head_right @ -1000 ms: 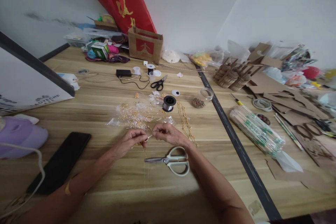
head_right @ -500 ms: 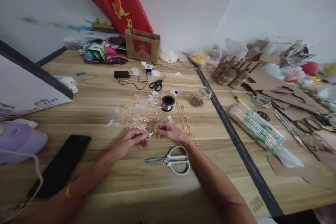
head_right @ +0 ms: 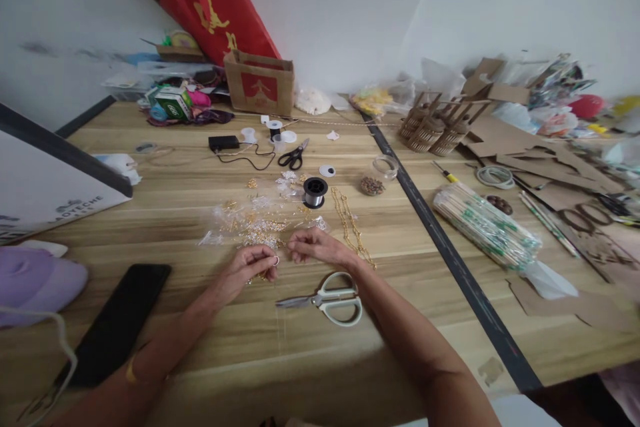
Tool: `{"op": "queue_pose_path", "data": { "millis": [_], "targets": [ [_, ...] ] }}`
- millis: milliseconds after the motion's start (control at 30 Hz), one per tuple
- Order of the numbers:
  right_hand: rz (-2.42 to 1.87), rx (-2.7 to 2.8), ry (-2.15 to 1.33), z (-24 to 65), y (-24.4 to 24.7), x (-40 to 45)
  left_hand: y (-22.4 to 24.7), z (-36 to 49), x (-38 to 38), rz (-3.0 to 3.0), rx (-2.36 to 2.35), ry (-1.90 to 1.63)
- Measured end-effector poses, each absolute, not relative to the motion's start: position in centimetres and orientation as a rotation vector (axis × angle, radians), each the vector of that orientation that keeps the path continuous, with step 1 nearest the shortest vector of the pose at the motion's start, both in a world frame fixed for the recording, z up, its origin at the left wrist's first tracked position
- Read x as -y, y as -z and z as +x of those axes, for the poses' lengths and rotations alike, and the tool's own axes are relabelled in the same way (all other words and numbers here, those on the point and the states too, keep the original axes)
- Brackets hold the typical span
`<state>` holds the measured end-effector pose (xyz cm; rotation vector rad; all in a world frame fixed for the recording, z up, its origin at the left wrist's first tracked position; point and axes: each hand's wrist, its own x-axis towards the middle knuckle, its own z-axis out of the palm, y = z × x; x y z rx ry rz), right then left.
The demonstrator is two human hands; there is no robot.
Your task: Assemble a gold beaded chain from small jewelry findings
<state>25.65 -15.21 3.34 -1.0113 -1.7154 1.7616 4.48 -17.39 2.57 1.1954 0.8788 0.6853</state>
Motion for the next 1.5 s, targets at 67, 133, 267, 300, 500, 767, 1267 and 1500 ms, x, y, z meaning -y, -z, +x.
{"op": "queue_pose_path", "data": {
  "millis": [67, 133, 267, 300, 500, 767, 1267, 1500],
  "targets": [
    [-1.008, 1.716, -1.727, 25.7, -3.5, 15.2, -2.6, 4.5, 17.4, 1.198, -0.879, -0.679],
    [-0.993, 1.740, -1.671, 25.6, -3.6, 15.3, -2.6, 4.5, 17.4, 1.201, -0.877, -0.674],
    [-0.908, 1.752, -1.678, 25.3, -3.9, 15.7, -2.5, 4.6, 17.4, 1.212, -0.879, -0.659],
    [-0.869, 1.750, -1.714, 25.2, -4.0, 15.8, -2.4, 4.6, 17.4, 1.219, -0.883, -0.652],
    [-0.701, 1.766, -1.898, 24.1, -4.1, 16.2, -1.9, 4.7, 17.4, 1.248, -0.903, -0.599],
    [-0.911, 1.890, -1.661, 24.0, -3.9, 16.2, -2.2, 4.7, 17.3, 1.264, -0.934, -0.532],
    [-1.181, 2.200, -0.970, 24.1, -3.5, 16.8, -1.9, 4.5, 17.3, 1.231, -0.913, -0.577],
    [-1.232, 2.240, -0.858, 24.2, -4.7, 16.9, -1.8, 4.4, 17.3, 1.156, -0.960, -0.607]
  ]
}}
